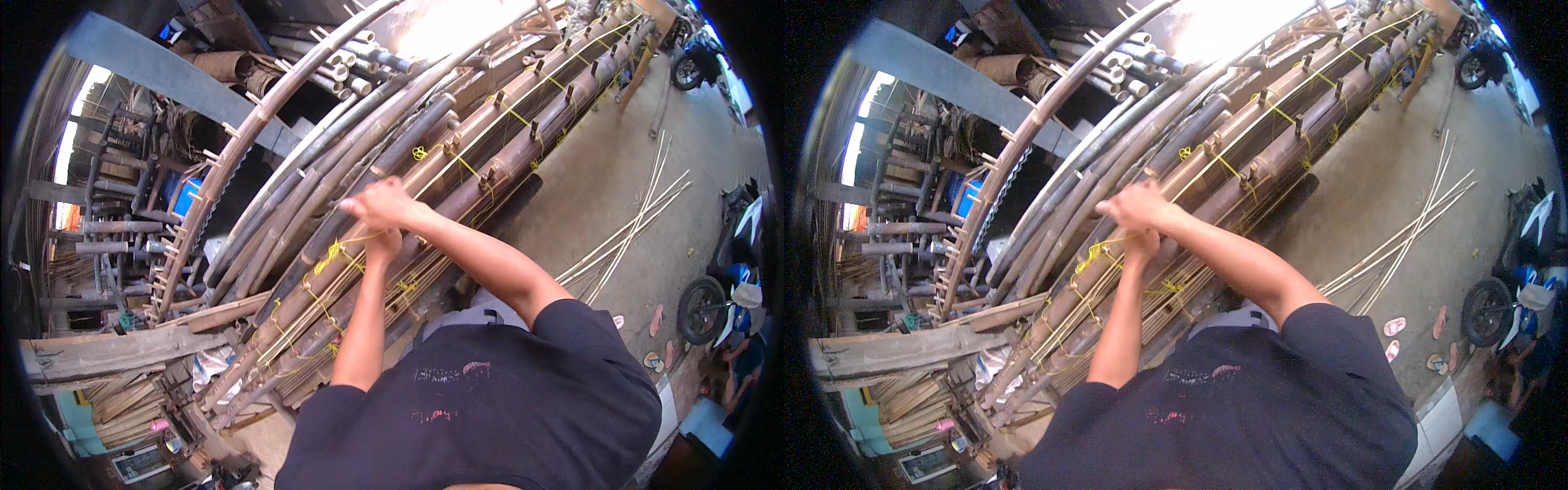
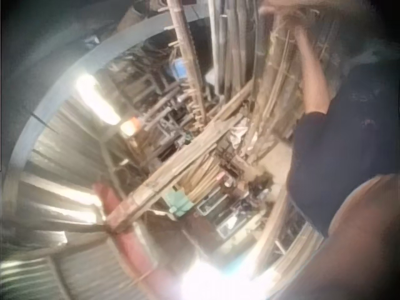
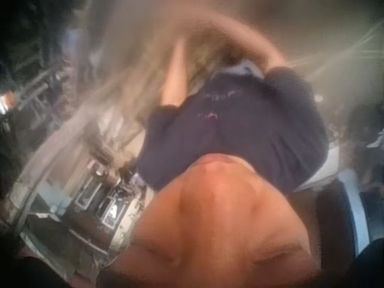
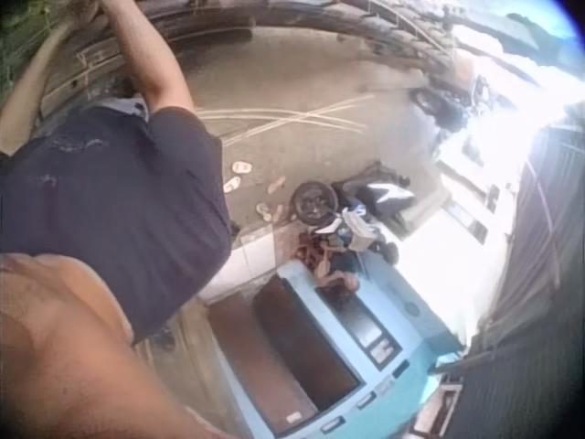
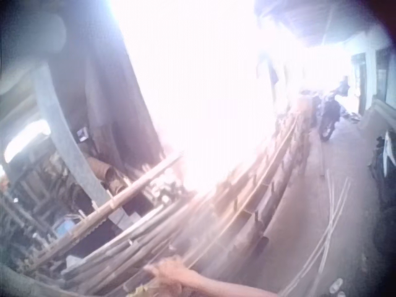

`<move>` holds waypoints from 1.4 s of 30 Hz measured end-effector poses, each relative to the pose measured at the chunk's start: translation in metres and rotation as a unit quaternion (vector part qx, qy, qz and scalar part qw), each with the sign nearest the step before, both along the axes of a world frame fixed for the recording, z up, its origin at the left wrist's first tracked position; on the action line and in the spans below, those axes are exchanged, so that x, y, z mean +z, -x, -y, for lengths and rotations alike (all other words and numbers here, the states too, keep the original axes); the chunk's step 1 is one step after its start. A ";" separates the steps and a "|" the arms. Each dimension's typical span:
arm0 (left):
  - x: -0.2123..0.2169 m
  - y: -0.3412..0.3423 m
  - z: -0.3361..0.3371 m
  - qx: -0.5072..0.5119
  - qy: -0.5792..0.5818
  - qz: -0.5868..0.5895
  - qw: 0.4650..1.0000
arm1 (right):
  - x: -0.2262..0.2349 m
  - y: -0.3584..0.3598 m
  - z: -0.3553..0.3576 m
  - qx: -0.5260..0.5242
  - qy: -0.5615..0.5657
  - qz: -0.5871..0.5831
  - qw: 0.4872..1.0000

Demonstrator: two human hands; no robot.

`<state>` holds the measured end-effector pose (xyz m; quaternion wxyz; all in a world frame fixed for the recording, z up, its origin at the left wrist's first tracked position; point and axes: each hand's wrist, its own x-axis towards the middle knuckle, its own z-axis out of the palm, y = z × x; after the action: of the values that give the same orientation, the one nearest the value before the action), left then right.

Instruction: The person ties thin bamboo sticks to a larger bamboo rack using yellow string. They wrap the string around the sticks and rack, then tie knots to secure them in place.

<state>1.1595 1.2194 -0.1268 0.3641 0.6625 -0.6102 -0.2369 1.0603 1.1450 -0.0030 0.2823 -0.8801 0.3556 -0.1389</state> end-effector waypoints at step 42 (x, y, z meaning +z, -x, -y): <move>0.049 0.138 0.123 -0.008 -0.071 0.111 0.991 | -0.138 0.235 -0.029 -0.130 -0.531 0.185 0.817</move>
<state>1.0215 1.0965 -0.0777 0.2443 0.7040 -0.6338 -0.2076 0.8252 1.1740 -0.1412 0.7452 -0.4970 0.4269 -0.1241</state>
